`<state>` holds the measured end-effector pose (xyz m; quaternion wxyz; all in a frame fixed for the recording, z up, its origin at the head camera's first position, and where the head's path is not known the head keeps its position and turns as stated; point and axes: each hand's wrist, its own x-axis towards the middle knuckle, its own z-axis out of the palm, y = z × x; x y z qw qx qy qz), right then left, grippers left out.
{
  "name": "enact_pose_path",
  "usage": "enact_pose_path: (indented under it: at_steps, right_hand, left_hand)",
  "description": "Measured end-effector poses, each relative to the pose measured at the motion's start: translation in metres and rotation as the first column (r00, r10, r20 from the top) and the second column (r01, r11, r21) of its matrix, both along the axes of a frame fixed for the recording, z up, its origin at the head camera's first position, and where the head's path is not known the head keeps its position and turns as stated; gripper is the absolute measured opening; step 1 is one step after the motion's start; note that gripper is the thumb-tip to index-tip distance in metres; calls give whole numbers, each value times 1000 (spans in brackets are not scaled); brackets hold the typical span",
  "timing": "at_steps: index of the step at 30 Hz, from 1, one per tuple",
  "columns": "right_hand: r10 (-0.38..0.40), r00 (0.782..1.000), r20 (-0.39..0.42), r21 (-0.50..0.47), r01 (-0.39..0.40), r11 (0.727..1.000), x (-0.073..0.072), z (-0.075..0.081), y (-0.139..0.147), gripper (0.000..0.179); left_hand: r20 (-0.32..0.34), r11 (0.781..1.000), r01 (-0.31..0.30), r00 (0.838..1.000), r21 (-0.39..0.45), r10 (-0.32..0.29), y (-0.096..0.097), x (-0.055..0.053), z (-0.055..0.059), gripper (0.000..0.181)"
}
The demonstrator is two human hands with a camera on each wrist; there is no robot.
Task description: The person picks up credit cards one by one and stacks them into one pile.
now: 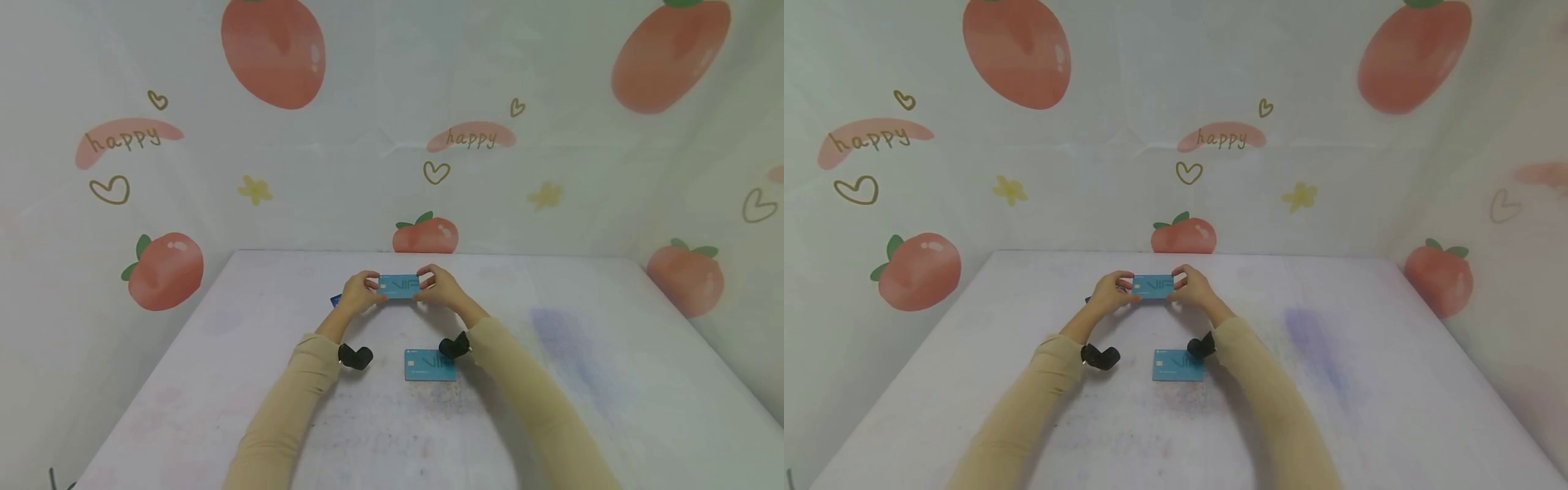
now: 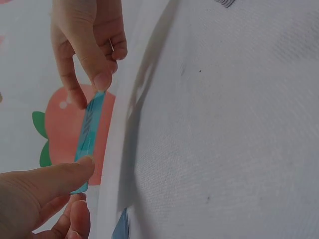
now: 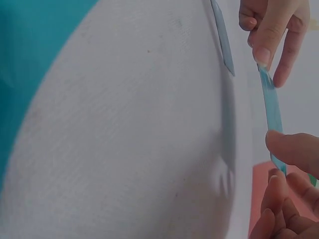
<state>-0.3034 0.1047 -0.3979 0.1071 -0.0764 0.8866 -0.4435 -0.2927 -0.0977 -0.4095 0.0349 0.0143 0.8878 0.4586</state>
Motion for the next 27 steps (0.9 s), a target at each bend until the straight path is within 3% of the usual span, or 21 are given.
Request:
enact_pose_path:
  at_steps: [11,27]
  right_hand:
    - [65,997,-41,-16,-66,998,5,-3,9,57]
    - [99,992,-76,-10,-100,995,16,-3,19,55]
  left_hand:
    - [-12,999,28,1000,18,-28,0,12,2,58]
    - [-45,997,83,996,3,-83,0,25,0,61]
